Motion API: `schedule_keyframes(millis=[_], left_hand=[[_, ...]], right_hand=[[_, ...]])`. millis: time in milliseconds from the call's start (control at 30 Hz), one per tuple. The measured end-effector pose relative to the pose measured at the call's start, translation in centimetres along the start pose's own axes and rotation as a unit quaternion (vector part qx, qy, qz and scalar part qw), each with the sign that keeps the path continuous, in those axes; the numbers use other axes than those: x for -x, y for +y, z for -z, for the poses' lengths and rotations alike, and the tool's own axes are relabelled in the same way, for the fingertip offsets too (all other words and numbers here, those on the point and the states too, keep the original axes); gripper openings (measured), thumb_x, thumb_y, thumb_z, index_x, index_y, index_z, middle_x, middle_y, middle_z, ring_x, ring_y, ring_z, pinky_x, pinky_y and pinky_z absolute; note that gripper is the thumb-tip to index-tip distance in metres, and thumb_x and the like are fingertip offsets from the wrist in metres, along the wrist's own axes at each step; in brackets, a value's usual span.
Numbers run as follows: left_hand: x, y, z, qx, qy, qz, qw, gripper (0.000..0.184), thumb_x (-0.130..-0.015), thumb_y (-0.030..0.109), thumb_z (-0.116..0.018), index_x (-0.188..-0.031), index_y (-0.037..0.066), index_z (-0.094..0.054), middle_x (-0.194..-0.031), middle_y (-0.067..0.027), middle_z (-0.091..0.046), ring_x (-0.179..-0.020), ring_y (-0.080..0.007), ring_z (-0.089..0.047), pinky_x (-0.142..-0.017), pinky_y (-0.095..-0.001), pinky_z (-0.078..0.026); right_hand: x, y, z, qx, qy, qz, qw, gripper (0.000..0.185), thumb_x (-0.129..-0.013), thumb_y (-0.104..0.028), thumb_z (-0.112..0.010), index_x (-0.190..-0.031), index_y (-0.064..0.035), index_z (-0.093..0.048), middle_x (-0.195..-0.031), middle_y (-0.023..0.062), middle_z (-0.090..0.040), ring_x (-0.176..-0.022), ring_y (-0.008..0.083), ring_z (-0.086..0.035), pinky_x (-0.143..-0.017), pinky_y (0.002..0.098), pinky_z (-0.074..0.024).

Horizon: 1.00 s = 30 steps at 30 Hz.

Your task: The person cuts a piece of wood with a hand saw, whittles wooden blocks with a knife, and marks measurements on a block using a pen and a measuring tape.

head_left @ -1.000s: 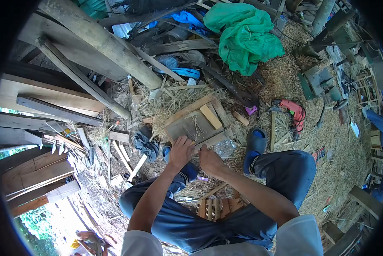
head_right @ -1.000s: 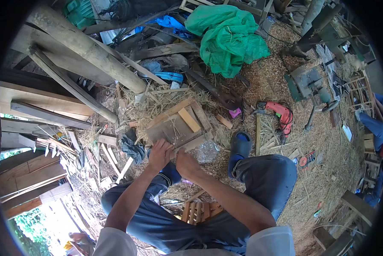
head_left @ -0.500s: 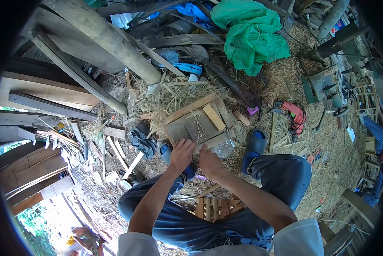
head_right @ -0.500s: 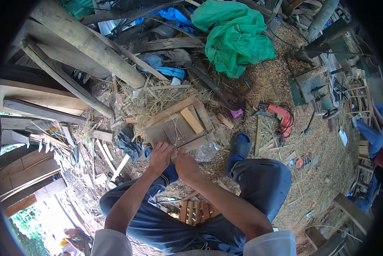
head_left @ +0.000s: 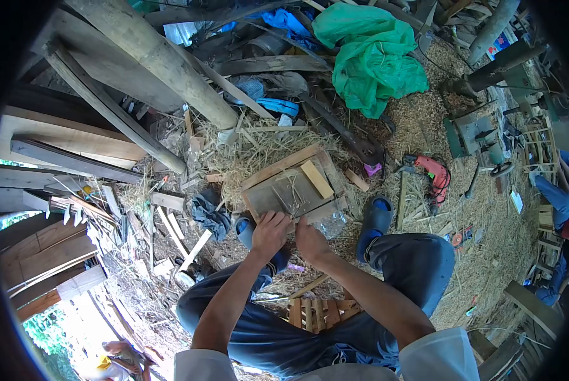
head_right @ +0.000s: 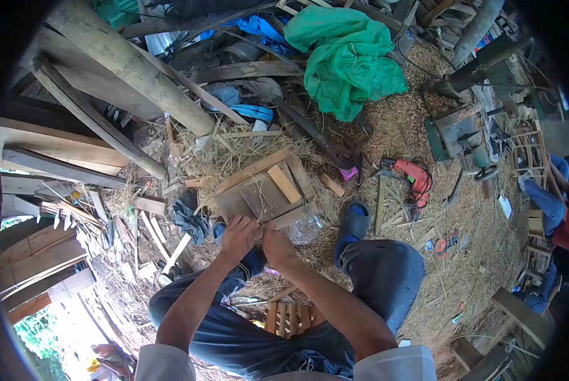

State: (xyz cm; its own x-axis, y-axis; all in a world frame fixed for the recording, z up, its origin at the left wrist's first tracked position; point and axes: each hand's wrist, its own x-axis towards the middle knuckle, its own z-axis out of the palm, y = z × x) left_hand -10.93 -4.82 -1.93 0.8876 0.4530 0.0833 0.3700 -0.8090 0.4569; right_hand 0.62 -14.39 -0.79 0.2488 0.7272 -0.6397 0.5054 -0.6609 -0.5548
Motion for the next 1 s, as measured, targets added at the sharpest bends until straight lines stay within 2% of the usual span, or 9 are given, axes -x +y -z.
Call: schedule_keyframes(millis=[167, 333, 433, 533, 600, 733, 833, 933, 1000], left_hand=[[0.1, 0.3, 0.3, 0.002, 0.01, -0.006, 1.0, 0.014, -0.073, 0.004, -0.06, -0.086, 0.006, -0.057, -0.084, -0.0094, -0.05, -0.088, -0.0292, -0.051, -0.078, -0.0416, -0.044], [0.2, -0.1, 0.0, 0.006, -0.003, -0.019, 1.0, 0.014, -0.073, 0.004, -0.059, -0.086, 0.006, -0.057, -0.084, -0.0102, -0.049, -0.086, -0.0302, -0.05, -0.078, -0.0415, -0.044], [0.4, -0.1, -0.3, -0.015, -0.05, 0.004, 0.999, 0.029, -0.072, 0.006, -0.061, -0.101, 0.007, -0.057, -0.094, -0.0057, -0.052, -0.096, -0.0267, -0.051, -0.087, -0.0404, -0.045], [0.5, -0.3, -0.3, 0.007, -0.003, -0.015, 1.0, 0.017, -0.072, 0.003, -0.06, -0.088, 0.005, -0.058, -0.084, -0.0105, -0.049, -0.085, -0.0309, -0.05, -0.077, -0.0416, -0.044], [0.4, -0.2, 0.1, -0.037, -0.074, -0.01, 0.997, 0.031, -0.071, 0.007, -0.061, -0.102, 0.008, -0.057, -0.096, -0.005, -0.052, -0.097, -0.0265, -0.05, -0.087, -0.04, -0.045], [0.0, -0.5, 0.1, -0.033, -0.063, -0.019, 0.997, 0.033, -0.071, 0.007, -0.062, -0.104, 0.008, -0.057, -0.097, -0.0061, -0.052, -0.098, -0.0258, -0.05, -0.088, -0.039, -0.045], [0.9, -1.1, 0.5, -0.012, -0.079, -0.024, 0.996, 0.031, -0.074, 0.009, -0.063, -0.105, 0.007, -0.057, -0.098, -0.0086, -0.053, -0.099, -0.0272, -0.051, -0.089, -0.04, -0.045], [0.0, -1.4, 0.2, 0.038, 0.002, -0.025, 0.999, 0.022, -0.081, 0.013, -0.064, -0.1, 0.002, -0.059, -0.093, -0.0136, -0.056, -0.09, -0.0343, -0.053, -0.082, -0.043, -0.044], [-0.3, -1.7, 0.1, 0.032, 0.044, 0.039, 0.998, 0.034, -0.079, 0.016, -0.069, -0.108, 0.005, -0.057, -0.102, -0.0135, -0.055, -0.099, -0.0336, -0.053, -0.09, -0.0427, -0.045]], right_hand=[[0.1, 0.5, -0.5, -0.038, 0.041, 0.039, 0.998, 0.017, -0.093, -0.005, -0.036, -0.101, 0.0083, -0.04, -0.075, 0.0344, -0.062, -0.076, 0.0491, -0.064, -0.063, 0.0537, -0.0542], [-0.3, 1.4, -1.1, -0.064, 0.062, 0.079, 0.993, 0.016, -0.093, -0.006, -0.036, -0.101, 0.0074, -0.039, -0.077, 0.0345, -0.062, -0.077, 0.0493, -0.064, -0.063, 0.0536, -0.054], [-0.3, 1.4, -1.3, -0.05, 0.062, 0.067, 0.995, 0.016, -0.092, -0.006, -0.036, -0.101, 0.0069, -0.039, -0.078, 0.0347, -0.062, -0.077, 0.0489, -0.064, -0.064, 0.0534, -0.054], [-0.3, 0.9, -1.0, -0.032, 0.051, 0.044, 0.997, 0.014, -0.092, -0.005, -0.038, -0.101, 0.0054, -0.041, -0.08, 0.0325, -0.064, -0.079, 0.0464, -0.065, -0.066, 0.0514, -0.0548], [-0.1, 0.9, -0.9, -0.017, 0.044, 0.033, 0.998, 0.013, -0.092, -0.004, -0.039, -0.102, 0.004, -0.042, -0.082, 0.0303, -0.065, -0.081, 0.044, -0.066, -0.067, 0.0493, -0.0557], [-1.4, 2.2, -2.9, -0.046, 0.113, 0.054, 0.991, 0.018, -0.095, -0.012, -0.038, -0.103, 0.0037, -0.039, -0.075, 0.0337, -0.062, -0.074, 0.0486, -0.064, -0.061, 0.0534, -0.0535], [-0.3, 2.0, -1.4, -0.048, 0.079, 0.059, 0.994, 0.02, -0.097, -0.016, -0.038, -0.102, 0.0041, -0.04, -0.075, 0.0323, -0.063, -0.074, 0.0479, -0.064, -0.062, 0.0531, -0.0534], [0.5, 2.4, -0.3, -0.056, 0.056, 0.05, 0.996, 0.026, -0.099, -0.02, -0.039, -0.1, 0.0057, -0.042, -0.073, 0.0315, -0.062, -0.072, 0.0482, -0.064, -0.062, 0.0537, -0.0528], [0.6, 2.6, -0.6, -0.062, 0.057, 0.054, 0.995, 0.029, -0.099, -0.022, -0.039, -0.099, 0.0065, -0.042, -0.071, 0.0319, -0.061, -0.069, 0.0492, -0.063, -0.059, 0.0546, -0.052]])
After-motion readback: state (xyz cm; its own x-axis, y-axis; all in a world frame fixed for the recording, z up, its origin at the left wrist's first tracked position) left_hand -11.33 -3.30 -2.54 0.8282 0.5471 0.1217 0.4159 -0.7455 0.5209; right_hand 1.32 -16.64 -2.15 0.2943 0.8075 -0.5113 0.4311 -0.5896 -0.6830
